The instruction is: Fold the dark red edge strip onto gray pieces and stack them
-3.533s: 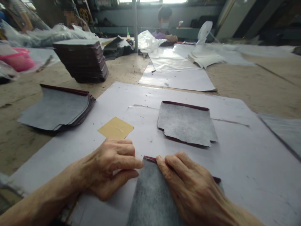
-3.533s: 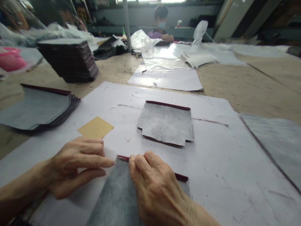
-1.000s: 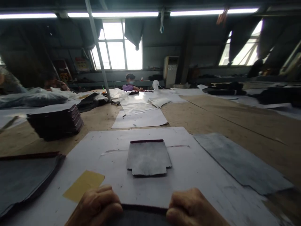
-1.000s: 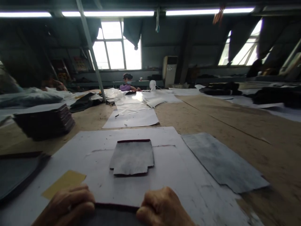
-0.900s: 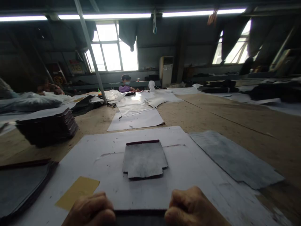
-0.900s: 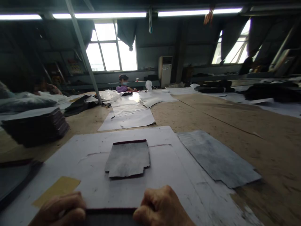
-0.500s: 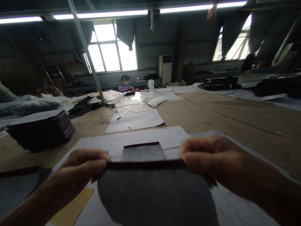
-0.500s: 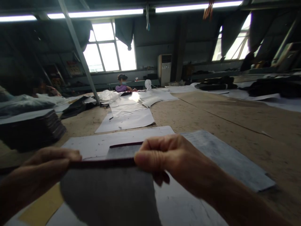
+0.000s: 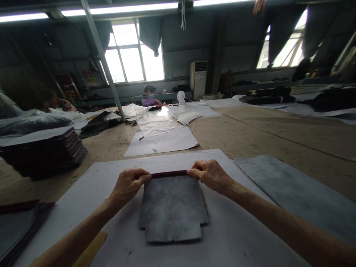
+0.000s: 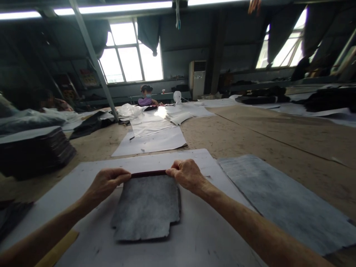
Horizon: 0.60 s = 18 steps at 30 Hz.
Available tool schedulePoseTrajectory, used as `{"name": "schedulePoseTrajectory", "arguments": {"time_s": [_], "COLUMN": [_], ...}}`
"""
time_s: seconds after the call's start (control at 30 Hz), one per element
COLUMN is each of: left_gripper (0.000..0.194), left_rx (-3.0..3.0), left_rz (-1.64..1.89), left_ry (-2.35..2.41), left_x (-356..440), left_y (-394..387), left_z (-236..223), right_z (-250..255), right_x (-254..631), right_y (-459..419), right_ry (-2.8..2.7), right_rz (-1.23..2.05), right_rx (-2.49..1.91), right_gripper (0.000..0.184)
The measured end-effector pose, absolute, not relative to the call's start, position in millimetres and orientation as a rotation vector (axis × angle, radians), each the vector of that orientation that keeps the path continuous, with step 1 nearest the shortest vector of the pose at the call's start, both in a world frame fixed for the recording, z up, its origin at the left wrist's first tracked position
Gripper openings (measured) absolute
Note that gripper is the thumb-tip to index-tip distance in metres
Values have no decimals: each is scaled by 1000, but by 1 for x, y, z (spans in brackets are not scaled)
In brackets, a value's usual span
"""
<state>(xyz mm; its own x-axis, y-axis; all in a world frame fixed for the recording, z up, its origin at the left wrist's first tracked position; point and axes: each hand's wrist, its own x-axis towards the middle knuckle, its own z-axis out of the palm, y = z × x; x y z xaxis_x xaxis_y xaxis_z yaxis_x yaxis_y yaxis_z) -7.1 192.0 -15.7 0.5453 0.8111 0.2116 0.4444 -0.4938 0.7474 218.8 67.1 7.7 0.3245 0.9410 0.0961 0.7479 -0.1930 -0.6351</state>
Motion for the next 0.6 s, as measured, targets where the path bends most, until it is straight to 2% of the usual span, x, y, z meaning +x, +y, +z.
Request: {"name": "schedulePoseTrajectory", "arguments": {"time_s": [0.3, 0.6], "left_gripper": [26, 30], "left_rx": [2323, 2394], "left_rz": [991, 984], "left_ry": [1017, 1020], "left_x": [2, 1], "left_y": [193, 197], "left_z": [-32, -42], "right_z": [-9, -27], "right_x": [214, 213], "right_y": [80, 82], "right_ry": [-1518, -1534], "right_rz": [89, -24], "right_rx": [-2152, -2152], "right_gripper": [17, 18]}}
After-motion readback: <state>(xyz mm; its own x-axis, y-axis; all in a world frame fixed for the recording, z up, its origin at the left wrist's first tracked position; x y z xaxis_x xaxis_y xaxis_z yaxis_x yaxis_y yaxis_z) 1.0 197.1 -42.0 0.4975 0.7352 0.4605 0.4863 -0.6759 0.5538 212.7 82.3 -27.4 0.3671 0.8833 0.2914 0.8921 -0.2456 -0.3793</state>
